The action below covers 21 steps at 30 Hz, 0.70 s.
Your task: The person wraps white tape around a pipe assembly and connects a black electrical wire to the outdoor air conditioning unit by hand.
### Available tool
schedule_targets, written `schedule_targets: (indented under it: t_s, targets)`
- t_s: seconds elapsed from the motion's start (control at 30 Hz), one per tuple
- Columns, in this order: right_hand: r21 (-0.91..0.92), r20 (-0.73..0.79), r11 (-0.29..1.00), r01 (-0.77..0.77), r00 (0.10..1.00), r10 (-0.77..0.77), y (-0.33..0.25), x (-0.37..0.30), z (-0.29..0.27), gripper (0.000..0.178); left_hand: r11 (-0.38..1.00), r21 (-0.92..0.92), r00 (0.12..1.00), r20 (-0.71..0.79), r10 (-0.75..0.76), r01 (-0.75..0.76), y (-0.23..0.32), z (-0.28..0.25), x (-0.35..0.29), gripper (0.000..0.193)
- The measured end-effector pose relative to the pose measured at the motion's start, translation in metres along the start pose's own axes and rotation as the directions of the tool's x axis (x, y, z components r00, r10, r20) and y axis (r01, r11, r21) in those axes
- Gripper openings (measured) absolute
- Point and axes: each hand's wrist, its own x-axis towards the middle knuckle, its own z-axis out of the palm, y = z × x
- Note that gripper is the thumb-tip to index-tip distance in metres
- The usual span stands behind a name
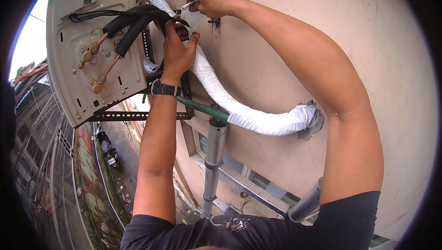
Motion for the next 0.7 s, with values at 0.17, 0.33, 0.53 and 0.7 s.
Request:
schedule_targets:
  t_s: [0.17, 0.33, 0.53, 0.7]
  targets:
    - [-0.011, -0.040, 0.999, 0.044, 0.998, -0.044, -0.016, -0.017, 0.005, 0.020, 0.994, -0.091, 0.995, -0.072, -0.064, 0.057, 0.003, -0.004, -0.007, 0.064]
    - [-0.012, 0.038, 1.000, 0.002, 0.999, -0.002, -0.051, -0.024, -0.001, 0.023, 0.987, -0.152, 0.906, -0.424, -0.019, -0.050, 0.009, 0.015, -0.021, 0.062]
    - [0.088, -0.090, 0.996, 0.013, 0.996, -0.005, -0.059, -0.034, 0.020, 0.023, 0.710, -0.677, 0.914, -0.139, -0.382, 0.194, 0.049, -0.008, -0.028, 0.038]
    - [0.210, -0.119, 0.977, -0.028, 0.991, 0.054, -0.082, -0.038, 0.035, 0.020, 0.759, -0.536, 0.858, -0.116, -0.501, 0.371, 0.046, -0.034, -0.020, 0.041]
